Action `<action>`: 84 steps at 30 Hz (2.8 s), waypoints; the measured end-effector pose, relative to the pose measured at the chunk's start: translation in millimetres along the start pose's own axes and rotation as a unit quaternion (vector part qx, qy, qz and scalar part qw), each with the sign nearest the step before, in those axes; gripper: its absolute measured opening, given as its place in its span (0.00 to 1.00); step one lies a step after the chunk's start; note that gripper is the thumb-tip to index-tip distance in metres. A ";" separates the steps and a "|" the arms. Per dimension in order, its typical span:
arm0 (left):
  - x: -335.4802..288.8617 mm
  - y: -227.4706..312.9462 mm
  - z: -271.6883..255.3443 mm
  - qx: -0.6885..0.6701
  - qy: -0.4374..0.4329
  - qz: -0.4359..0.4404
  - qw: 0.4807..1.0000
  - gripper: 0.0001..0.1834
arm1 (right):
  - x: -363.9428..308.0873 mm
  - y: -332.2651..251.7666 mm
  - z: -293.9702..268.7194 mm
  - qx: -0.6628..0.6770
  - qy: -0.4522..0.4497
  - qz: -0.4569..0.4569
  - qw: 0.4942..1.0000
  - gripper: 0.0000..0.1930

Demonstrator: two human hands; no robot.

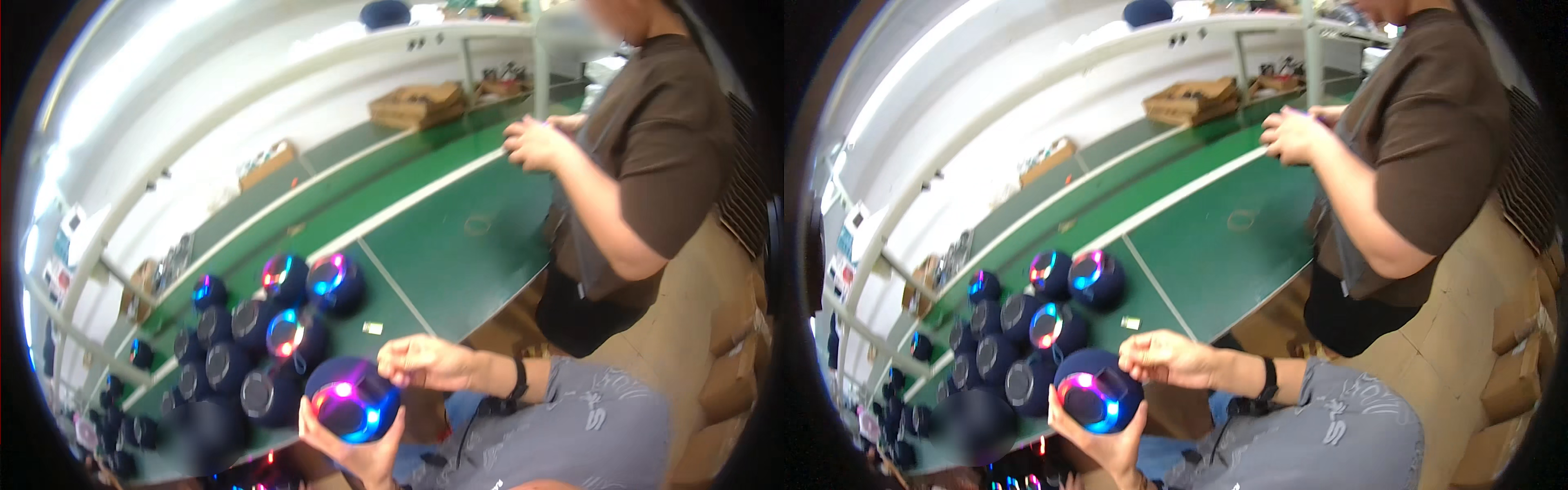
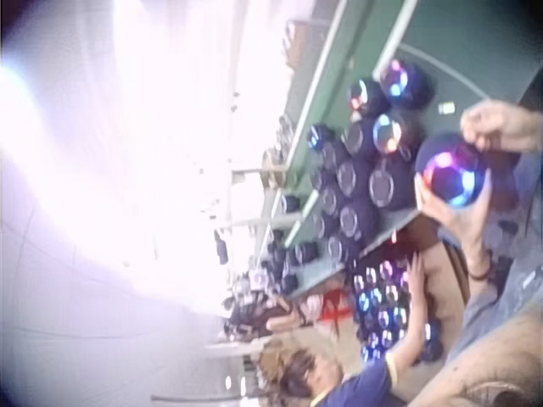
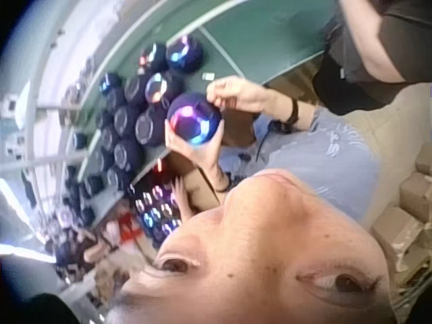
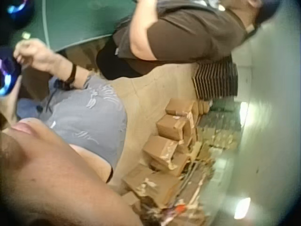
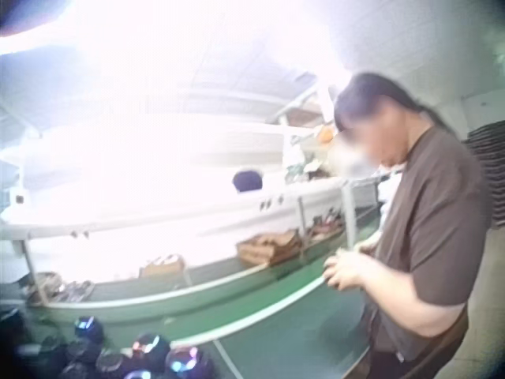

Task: Checking and assembling portable bluetooth speakers with LED rings on a production line.

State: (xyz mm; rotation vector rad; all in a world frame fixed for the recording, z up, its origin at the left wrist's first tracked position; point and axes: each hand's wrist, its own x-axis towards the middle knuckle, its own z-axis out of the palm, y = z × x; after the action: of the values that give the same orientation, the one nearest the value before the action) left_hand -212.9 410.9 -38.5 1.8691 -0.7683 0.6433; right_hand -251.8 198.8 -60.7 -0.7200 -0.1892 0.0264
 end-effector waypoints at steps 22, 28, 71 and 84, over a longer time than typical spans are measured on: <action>101.0 39.8 68.1 0.133 -0.019 0.264 0.955 0.61 | -19.4 -125.3 20.9 -0.733 0.133 -0.385 0.545 0.07; 112.2 33.9 84.5 0.120 -0.047 0.256 0.958 0.58 | -9.7 -136.2 6.6 -0.759 0.150 -0.363 0.519 0.07; 103.9 -8.2 80.2 -0.242 -0.238 -0.003 0.941 0.71 | -8.7 -124.8 2.5 -0.651 0.122 -0.377 0.647 0.05; 88.7 -21.7 69.8 -0.304 -0.217 -0.048 0.926 0.70 | 1.9 -110.9 1.2 -0.318 0.085 -0.198 0.923 0.09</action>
State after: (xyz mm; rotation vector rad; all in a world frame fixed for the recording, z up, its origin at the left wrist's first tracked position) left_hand -131.3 333.7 -14.3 1.4564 -1.0129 -0.0942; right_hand -254.7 116.3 13.4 -1.3157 -0.1737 -0.5051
